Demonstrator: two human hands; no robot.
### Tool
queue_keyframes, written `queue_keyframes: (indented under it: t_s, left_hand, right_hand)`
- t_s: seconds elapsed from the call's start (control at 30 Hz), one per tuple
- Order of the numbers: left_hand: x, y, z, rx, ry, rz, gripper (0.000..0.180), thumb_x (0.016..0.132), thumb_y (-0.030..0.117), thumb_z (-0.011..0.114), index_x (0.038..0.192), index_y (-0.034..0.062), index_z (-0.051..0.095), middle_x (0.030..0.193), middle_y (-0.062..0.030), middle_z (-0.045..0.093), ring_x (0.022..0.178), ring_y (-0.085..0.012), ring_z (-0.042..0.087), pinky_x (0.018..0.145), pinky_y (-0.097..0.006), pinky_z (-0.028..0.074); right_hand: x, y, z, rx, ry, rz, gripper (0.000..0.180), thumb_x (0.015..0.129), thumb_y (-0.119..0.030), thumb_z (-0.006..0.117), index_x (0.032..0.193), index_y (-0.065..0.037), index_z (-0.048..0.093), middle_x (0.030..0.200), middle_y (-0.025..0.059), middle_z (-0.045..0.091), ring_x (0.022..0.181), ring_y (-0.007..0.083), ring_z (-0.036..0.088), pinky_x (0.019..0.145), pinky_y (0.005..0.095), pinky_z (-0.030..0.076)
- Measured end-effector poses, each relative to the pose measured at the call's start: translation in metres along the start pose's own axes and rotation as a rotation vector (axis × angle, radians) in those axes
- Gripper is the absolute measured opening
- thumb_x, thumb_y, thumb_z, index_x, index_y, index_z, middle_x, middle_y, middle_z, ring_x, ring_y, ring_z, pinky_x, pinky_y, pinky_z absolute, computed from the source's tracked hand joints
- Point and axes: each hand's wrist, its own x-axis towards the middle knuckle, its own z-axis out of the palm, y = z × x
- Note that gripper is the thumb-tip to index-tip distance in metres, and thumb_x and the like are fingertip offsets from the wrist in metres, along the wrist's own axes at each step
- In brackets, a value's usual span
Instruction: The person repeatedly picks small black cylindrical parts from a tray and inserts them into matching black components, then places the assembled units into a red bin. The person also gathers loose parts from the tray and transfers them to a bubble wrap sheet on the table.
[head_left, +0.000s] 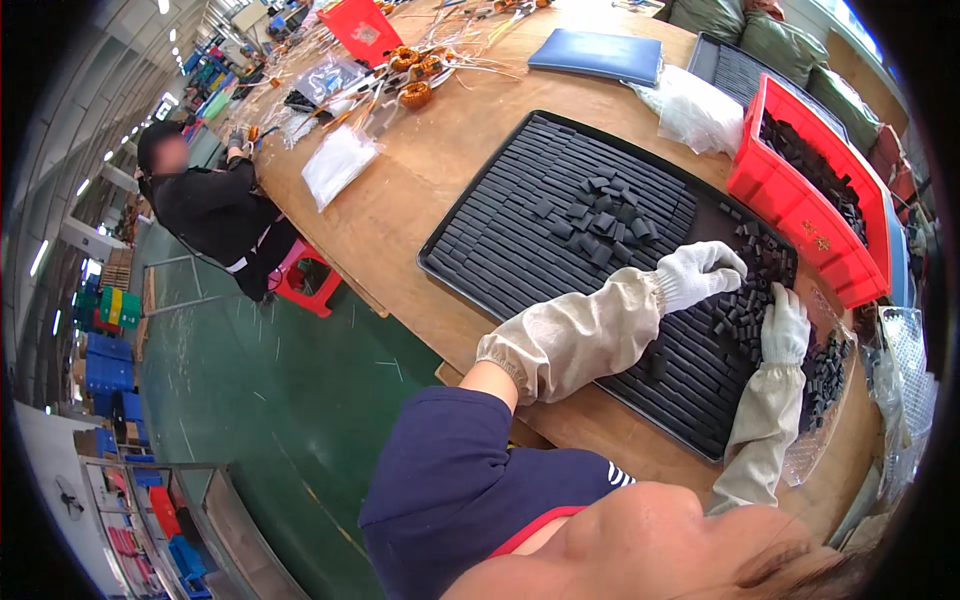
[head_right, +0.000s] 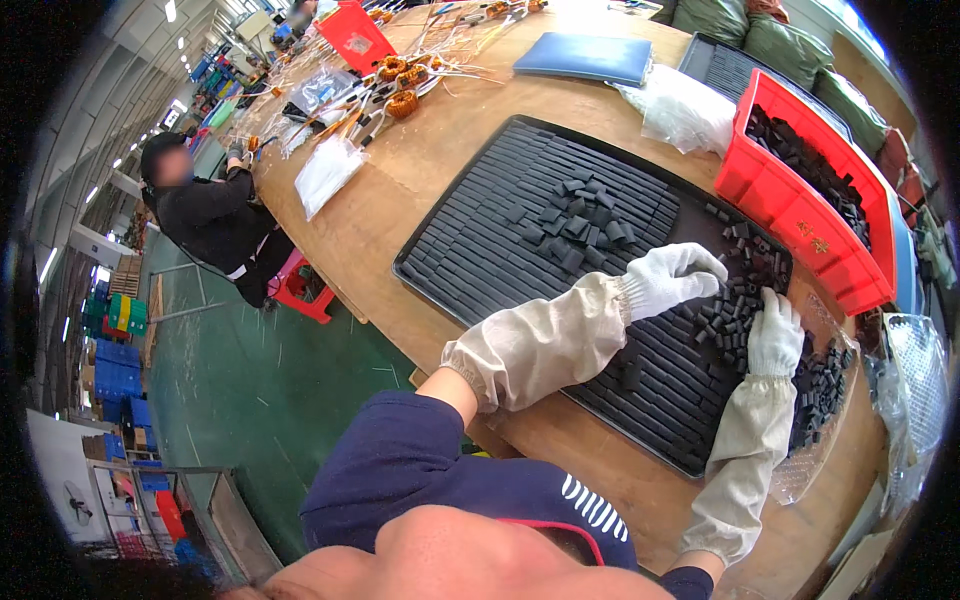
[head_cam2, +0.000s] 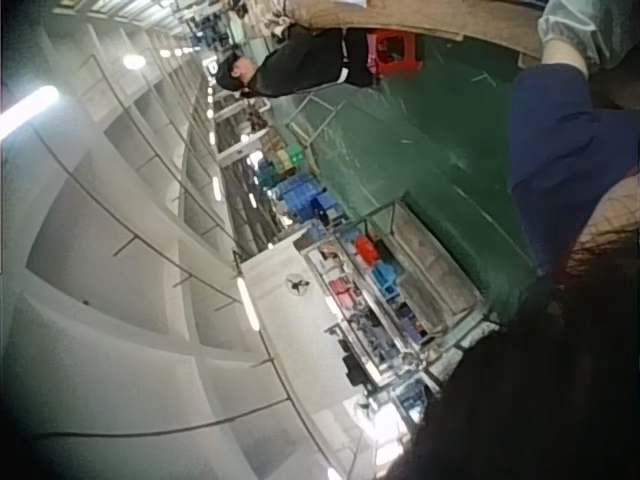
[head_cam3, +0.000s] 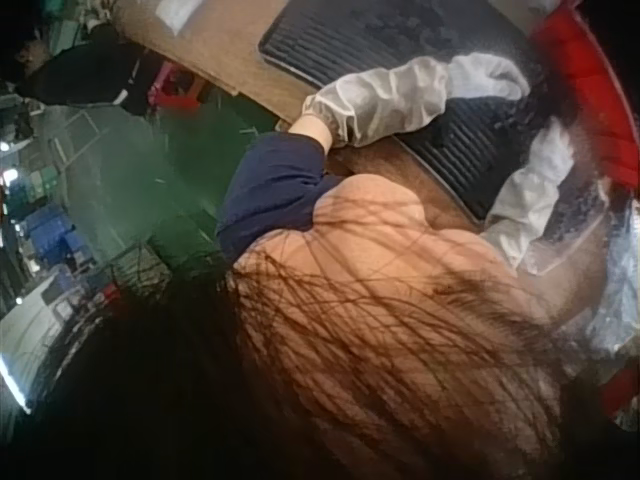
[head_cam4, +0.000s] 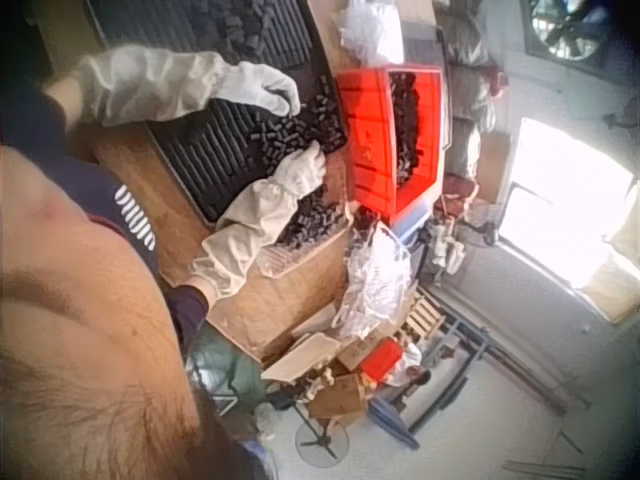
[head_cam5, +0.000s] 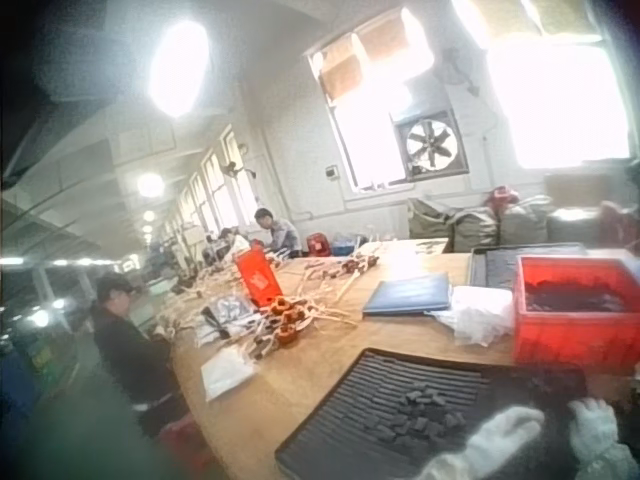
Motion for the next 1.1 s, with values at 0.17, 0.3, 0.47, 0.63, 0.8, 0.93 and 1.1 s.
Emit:
queue_keyframes:
  t_s: [0.17, 0.3, 0.47, 0.63, 0.8, 0.93, 1.1]
  left_hand:
    - [-0.001, -0.011, -0.007, 0.916, 0.044, 0.441, 0.015, 0.085, 0.022, 0.079, 0.097, 0.015, 0.076, 0.089, -0.0102, 0.07, 0.09, -0.0339, 0.068, 0.081, -0.044, 0.056]
    - [0.0, -0.016, -0.009, 1.086, 0.013, 0.494, 0.018, 0.087, 0.032, 0.076, 0.095, 0.0159, 0.075, 0.085, -0.0088, 0.069, 0.089, -0.0319, 0.068, 0.079, -0.044, 0.056]
    - [0.007, -0.001, -0.007, 0.9, 0.21, 0.617, 0.012, 0.09, 0.022, 0.078, 0.096, 0.0123, 0.075, 0.081, -0.0082, 0.07, 0.077, -0.0309, 0.068, 0.07, -0.04, 0.054]
    - [0.008, -0.015, -0.016, 0.901, 0.118, 0.455, 0.016, 0.095, 0.023, 0.072, 0.102, 0.0089, 0.076, 0.092, -0.0131, 0.073, 0.089, -0.0317, 0.071, 0.081, -0.041, 0.056]
    - [0.001, 0.006, -0.013, 1.11, 0.061, 0.271, 0.035, 0.096, 0.022, 0.068, 0.13, 0.0111, 0.068, 0.12, -0.0173, 0.068, 0.115, -0.0355, 0.065, 0.099, -0.043, 0.053]
    - [-0.009, 0.091, -0.073, 0.382, 0.142, 0.417, 0.072, 0.098, 0.011, 0.061, 0.161, -0.0002, 0.027, 0.164, -0.0186, 0.035, 0.153, -0.0275, 0.035, 0.128, -0.044, 0.026]
    - [-0.106, 0.252, -0.115, 0.198, 0.237, 0.961, 0.082, 0.093, 0.006, 0.063, 0.162, 0.0011, 0.021, 0.166, -0.0183, 0.031, 0.154, -0.0279, 0.032, 0.129, -0.044, 0.022]
  right_hand:
    - [-0.002, -0.002, 0.006, 0.023, -0.009, 0.034, 0.031, 0.088, -0.016, 0.069, 0.119, -0.017, 0.067, 0.113, 0.0064, 0.067, 0.104, 0.0309, 0.064, 0.087, 0.045, 0.052]
    - [0.002, -0.011, 0.0, 0.028, 0.055, 0.067, 0.018, 0.087, -0.016, 0.069, 0.104, -0.015, 0.068, 0.103, 0.0089, 0.069, 0.096, 0.0329, 0.066, 0.082, 0.0472, 0.053]
    - [0.0, -0.016, 0.004, 0.097, 0.34, 0.114, 0.021, 0.081, -0.01, 0.068, 0.101, -0.016, 0.069, 0.092, 0.0098, 0.067, 0.088, 0.0345, 0.066, 0.076, 0.0497, 0.054]
    - [0.004, -0.027, 0.004, 0.2, 0.341, 0.097, 0.021, 0.081, -0.011, 0.07, 0.101, -0.018, 0.066, 0.091, 0.008, 0.065, 0.09, 0.034, 0.065, 0.077, 0.0476, 0.052]
    - [-0.001, -0.025, -0.006, 0.272, 0.302, 0.061, 0.022, 0.081, -0.011, 0.071, 0.102, -0.016, 0.07, 0.088, 0.0107, 0.066, 0.087, 0.0358, 0.066, 0.076, 0.0497, 0.053]
    - [-0.01, -0.013, 0.002, 0.262, 0.195, 0.117, 0.02, 0.085, -0.013, 0.071, 0.105, -0.016, 0.068, 0.099, 0.0115, 0.066, 0.098, 0.035, 0.065, 0.085, 0.0486, 0.053]
    - [-0.01, -0.01, 0.021, 0.236, 0.202, 0.1, 0.02, 0.085, -0.013, 0.069, 0.104, -0.015, 0.066, 0.101, 0.0099, 0.065, 0.099, 0.0347, 0.064, 0.085, 0.049, 0.052]
